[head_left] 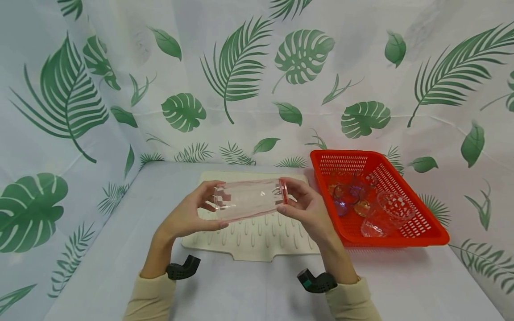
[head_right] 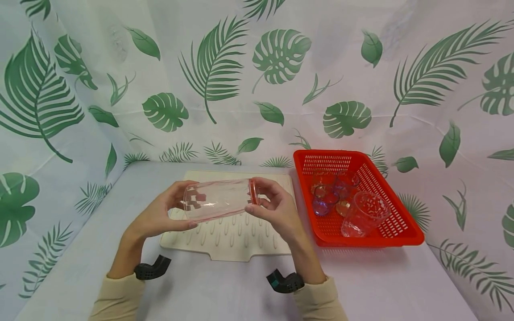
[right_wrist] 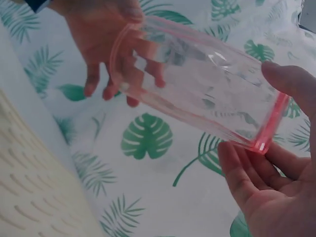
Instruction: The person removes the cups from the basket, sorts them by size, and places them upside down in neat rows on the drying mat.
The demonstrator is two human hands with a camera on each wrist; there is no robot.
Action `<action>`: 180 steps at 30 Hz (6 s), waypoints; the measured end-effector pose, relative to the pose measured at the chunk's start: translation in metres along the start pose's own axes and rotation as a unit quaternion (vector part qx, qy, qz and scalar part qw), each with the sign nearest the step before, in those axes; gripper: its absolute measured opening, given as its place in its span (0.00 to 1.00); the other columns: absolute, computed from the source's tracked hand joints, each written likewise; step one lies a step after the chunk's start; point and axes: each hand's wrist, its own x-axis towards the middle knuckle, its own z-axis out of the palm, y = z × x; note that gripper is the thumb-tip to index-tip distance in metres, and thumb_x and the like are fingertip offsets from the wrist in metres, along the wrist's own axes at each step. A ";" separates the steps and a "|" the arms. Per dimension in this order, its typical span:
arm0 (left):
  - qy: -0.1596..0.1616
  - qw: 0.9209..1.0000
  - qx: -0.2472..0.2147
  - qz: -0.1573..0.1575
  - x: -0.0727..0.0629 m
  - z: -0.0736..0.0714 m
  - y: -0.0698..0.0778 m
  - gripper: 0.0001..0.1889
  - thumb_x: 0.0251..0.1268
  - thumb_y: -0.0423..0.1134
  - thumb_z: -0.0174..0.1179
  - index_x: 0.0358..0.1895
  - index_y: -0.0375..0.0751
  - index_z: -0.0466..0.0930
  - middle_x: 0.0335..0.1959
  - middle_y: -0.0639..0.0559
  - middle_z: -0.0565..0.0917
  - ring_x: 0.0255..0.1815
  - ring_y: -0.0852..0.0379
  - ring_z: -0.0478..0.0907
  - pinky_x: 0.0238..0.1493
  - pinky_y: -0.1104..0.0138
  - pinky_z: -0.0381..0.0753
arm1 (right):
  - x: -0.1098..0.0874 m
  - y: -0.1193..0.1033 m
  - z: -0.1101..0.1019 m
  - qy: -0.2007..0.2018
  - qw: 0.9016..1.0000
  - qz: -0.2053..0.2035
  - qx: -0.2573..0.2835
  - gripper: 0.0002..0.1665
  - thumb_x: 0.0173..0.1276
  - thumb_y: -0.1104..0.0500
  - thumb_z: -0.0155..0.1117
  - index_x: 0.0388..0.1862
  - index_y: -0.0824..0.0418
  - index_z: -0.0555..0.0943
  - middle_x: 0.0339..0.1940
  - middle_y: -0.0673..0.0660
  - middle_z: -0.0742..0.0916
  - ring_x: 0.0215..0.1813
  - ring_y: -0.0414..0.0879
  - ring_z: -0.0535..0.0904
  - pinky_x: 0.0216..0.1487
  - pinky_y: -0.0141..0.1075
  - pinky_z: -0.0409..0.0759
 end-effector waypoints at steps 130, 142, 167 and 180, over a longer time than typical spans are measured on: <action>0.022 0.942 0.252 -0.220 -0.075 0.013 -0.110 0.58 0.55 0.62 0.71 0.77 0.24 0.52 0.78 0.27 0.55 0.80 0.30 0.49 0.79 0.40 0.52 | 0.191 0.127 0.107 -0.018 0.939 0.112 -0.324 0.46 0.71 0.44 0.64 0.79 0.61 0.59 0.76 0.60 0.72 0.77 0.55 0.68 0.76 0.51 0.69; 0.019 0.946 0.246 -0.211 -0.075 0.016 -0.111 0.58 0.55 0.62 0.71 0.76 0.24 0.53 0.78 0.27 0.56 0.80 0.31 0.49 0.79 0.41 0.52 | 0.187 0.113 0.101 -0.052 0.915 0.126 -0.379 0.54 0.73 0.41 0.61 0.82 0.65 0.46 0.82 0.64 0.60 0.83 0.56 0.55 0.82 0.50 0.57; 0.028 0.944 0.255 -0.206 -0.077 0.015 -0.110 0.56 0.56 0.61 0.70 0.76 0.24 0.54 0.77 0.26 0.56 0.80 0.30 0.50 0.79 0.41 0.53 | 0.154 0.038 0.094 -0.092 0.894 0.006 -0.438 0.52 0.70 0.42 0.66 0.81 0.63 0.53 0.80 0.62 0.65 0.81 0.55 0.60 0.80 0.49 0.63; 0.025 0.942 0.256 -0.217 -0.077 0.015 -0.111 0.57 0.56 0.63 0.69 0.76 0.25 0.54 0.78 0.27 0.56 0.80 0.31 0.49 0.79 0.41 0.52 | 0.102 0.027 0.070 -0.062 0.874 -0.071 -0.476 0.50 0.64 0.41 0.71 0.77 0.62 0.63 0.75 0.61 0.72 0.77 0.56 0.65 0.75 0.51 0.70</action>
